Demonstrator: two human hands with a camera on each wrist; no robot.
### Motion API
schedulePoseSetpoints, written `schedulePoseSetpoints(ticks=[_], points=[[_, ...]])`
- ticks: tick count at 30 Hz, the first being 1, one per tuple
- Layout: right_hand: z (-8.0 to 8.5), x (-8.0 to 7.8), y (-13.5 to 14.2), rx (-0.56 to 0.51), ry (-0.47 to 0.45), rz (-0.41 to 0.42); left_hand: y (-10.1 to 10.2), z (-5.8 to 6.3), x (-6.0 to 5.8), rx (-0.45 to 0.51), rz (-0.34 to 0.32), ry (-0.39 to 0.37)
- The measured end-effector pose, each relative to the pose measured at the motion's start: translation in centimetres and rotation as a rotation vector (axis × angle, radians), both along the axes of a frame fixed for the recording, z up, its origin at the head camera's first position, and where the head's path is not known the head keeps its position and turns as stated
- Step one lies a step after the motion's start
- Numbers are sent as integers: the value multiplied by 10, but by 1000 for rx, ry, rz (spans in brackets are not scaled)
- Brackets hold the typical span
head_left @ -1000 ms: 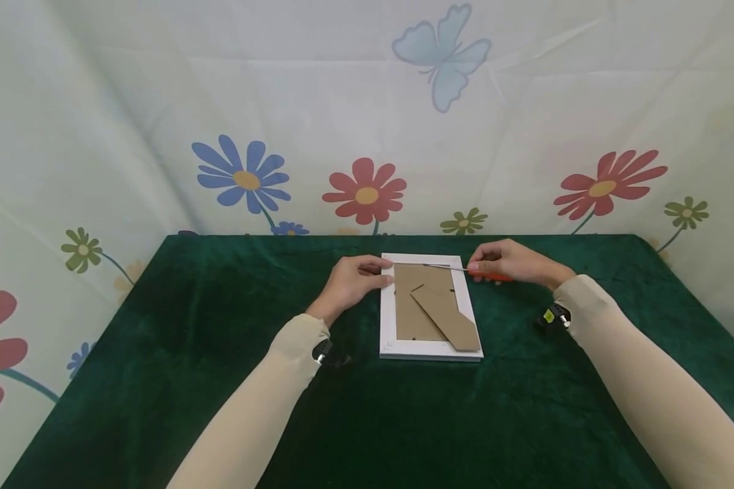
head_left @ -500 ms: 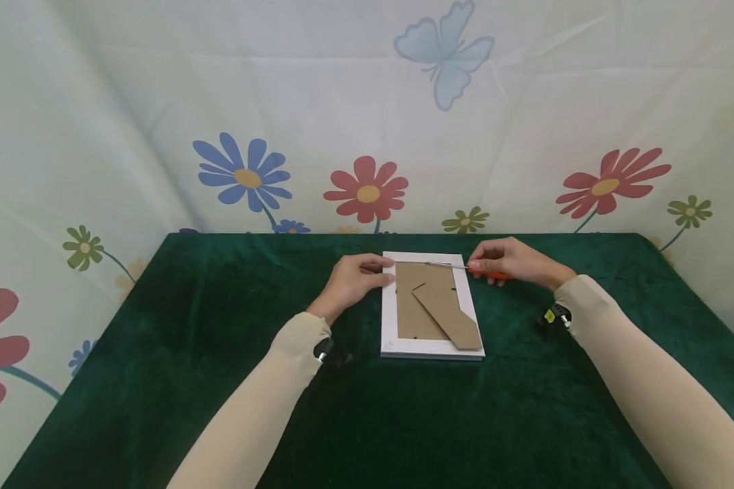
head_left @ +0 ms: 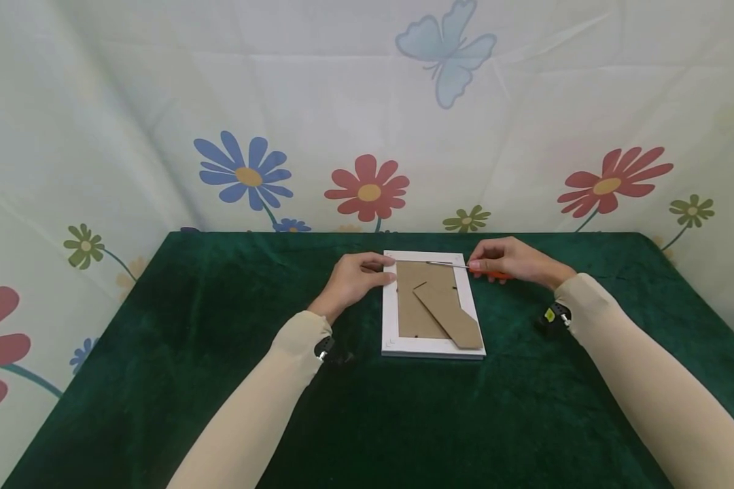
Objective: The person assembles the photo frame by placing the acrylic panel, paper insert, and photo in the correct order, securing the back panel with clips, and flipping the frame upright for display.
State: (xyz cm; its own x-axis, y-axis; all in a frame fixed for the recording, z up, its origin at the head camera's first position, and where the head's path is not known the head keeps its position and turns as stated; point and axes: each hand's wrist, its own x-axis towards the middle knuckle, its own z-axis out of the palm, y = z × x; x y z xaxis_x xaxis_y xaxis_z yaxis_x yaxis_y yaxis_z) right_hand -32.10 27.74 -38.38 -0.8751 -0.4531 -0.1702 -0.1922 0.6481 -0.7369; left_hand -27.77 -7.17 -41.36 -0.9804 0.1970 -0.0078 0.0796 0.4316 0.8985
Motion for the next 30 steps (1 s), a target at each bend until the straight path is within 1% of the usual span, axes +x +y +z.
schedulePoseSetpoints(ticks=[9, 20, 30], points=[[4, -1, 0, 9, -16, 16, 1, -1, 0, 2, 1, 7], [10, -6, -1, 37, -9, 73, 0, 0, 0, -10, 3, 15], [15, -5, -4, 54, -21, 85, 0, -2, -1, -4, -1, 19]])
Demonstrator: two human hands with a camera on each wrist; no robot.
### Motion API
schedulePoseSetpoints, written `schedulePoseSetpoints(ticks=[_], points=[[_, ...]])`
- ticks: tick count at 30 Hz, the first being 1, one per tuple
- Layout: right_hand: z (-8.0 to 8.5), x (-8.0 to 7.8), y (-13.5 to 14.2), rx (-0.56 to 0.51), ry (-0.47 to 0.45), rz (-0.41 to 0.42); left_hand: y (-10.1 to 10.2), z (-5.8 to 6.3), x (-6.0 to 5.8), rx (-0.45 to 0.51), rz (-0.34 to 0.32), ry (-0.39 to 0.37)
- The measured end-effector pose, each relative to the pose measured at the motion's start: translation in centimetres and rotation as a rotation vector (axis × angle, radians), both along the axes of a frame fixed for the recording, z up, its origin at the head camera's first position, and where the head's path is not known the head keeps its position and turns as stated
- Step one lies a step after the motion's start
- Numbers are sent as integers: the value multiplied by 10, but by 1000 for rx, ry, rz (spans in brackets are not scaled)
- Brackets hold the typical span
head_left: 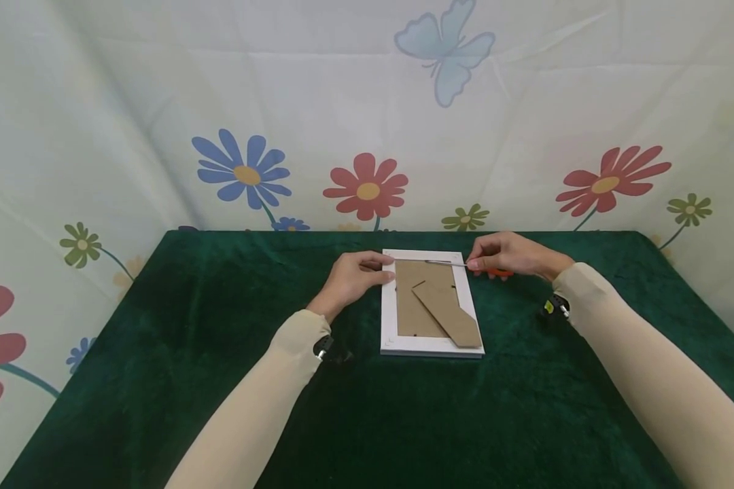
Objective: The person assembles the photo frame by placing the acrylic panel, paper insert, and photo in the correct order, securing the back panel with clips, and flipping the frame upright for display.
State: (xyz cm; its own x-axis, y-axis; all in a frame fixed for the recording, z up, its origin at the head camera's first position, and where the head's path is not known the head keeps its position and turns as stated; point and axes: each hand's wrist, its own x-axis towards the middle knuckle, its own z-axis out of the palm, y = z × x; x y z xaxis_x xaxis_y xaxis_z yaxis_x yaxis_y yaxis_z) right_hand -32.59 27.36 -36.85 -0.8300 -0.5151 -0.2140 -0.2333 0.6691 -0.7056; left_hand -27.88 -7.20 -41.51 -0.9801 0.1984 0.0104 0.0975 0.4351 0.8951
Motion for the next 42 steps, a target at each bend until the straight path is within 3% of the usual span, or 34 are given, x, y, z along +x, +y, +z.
schedulePoseSetpoints(ticks=[20, 42], points=[[7, -2, -4, 85, 15, 5, 0, 3, 0, 1, -1, -7], [12, 0, -7, 101, 18, 49, 0, 3, 0, -7, -7, -15]])
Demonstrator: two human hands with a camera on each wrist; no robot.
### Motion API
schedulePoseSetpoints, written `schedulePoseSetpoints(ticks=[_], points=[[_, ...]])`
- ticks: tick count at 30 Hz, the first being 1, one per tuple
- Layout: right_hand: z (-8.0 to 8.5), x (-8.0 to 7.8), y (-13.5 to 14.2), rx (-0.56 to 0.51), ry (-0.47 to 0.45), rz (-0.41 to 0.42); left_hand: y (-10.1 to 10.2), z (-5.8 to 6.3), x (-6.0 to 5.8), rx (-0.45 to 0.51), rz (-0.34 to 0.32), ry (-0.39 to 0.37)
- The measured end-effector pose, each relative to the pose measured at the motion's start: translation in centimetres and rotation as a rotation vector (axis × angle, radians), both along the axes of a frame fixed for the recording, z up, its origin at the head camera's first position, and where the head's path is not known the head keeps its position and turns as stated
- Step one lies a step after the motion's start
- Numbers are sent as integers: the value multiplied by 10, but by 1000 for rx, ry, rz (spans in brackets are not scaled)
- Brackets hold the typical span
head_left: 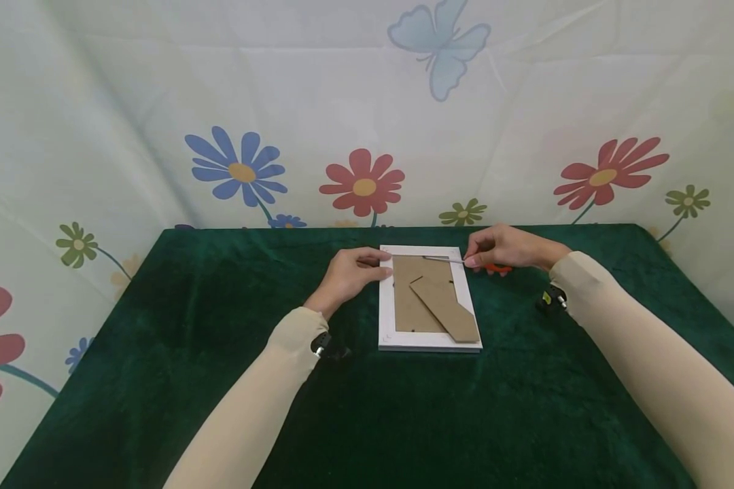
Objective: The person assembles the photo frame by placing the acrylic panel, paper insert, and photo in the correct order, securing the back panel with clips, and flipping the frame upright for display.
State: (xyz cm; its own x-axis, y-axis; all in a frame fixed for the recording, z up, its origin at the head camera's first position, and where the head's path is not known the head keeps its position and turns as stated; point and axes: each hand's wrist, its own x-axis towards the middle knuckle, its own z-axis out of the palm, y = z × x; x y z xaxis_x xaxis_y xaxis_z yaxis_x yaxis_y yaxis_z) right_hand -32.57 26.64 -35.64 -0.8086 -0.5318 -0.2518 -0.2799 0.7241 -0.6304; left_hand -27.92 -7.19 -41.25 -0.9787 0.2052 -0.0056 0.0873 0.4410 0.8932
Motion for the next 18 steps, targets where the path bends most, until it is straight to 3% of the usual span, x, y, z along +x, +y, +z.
schedulePoseSetpoints(ticks=[18], points=[[5, 0, -6, 40, 24, 33, 0, 0, 0, -7, 1, 5]])
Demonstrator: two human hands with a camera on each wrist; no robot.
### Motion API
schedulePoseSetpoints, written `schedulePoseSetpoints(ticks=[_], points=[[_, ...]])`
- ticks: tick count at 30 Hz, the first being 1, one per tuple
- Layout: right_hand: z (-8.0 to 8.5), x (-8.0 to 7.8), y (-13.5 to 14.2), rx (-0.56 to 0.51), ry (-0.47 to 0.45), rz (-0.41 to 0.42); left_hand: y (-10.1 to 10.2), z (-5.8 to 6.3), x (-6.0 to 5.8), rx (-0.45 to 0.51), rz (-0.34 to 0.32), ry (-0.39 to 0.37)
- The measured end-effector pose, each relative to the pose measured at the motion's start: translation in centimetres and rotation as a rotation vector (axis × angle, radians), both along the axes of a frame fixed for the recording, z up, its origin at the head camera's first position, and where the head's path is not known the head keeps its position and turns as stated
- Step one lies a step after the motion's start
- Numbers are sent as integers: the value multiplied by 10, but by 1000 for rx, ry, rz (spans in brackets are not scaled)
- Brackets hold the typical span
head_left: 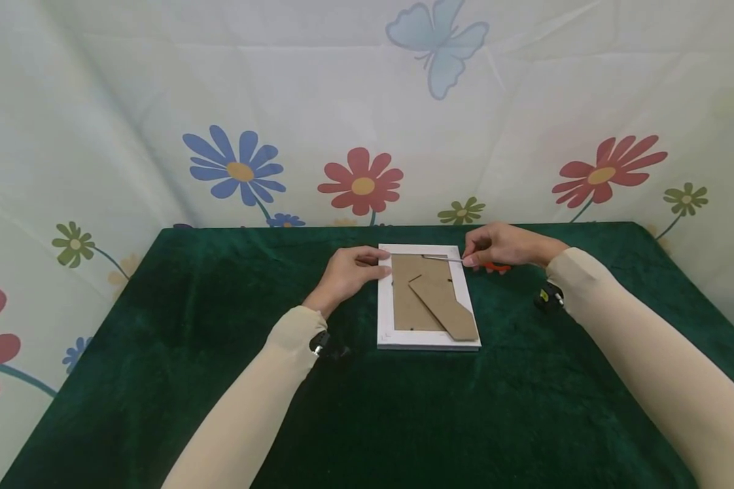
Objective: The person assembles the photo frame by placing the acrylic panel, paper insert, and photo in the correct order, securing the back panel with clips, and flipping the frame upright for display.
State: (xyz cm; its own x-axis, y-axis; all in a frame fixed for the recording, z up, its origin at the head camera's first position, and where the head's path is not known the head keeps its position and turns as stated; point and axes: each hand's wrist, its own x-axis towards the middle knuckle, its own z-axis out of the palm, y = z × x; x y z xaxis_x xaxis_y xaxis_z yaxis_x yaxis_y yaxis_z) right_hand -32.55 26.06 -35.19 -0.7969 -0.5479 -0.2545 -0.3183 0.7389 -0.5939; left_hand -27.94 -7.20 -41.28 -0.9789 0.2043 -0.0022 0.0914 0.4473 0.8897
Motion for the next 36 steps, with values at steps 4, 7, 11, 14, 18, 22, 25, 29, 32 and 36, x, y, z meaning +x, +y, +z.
schedulePoseSetpoints(ticks=[4, 7, 11, 14, 18, 22, 25, 29, 32, 36], points=[[1, -1, -3, 14, 12, 7, -1, 0, -1, 1, -1, 3], [2, -1, -4, 18, 15, 8, -1, 0, -2, 1, -3, 4], [3, -1, -6, 19, 14, 7, -2, 1, -2, 1, -1, 7], [3, -1, -7, 22, 11, 4, -2, 1, -2, 1, 0, 10], [2, -1, -7, 22, 13, 3, -2, 1, -2, 0, 0, 12], [1, 1, -5, 14, 15, -5, -2, 1, -2, 10, 0, 6], [-2, 4, -3, 1, 24, -12, -1, 0, -3, 16, -2, 0], [-5, 7, -2, -23, 39, -18, -1, -1, -3, 19, -2, 2], [-7, 9, -1, -33, 38, -27, -1, -2, -2, 22, -1, 3], [-10, 12, 3, -45, 40, -46, 0, -3, -2, 21, -4, 5]])
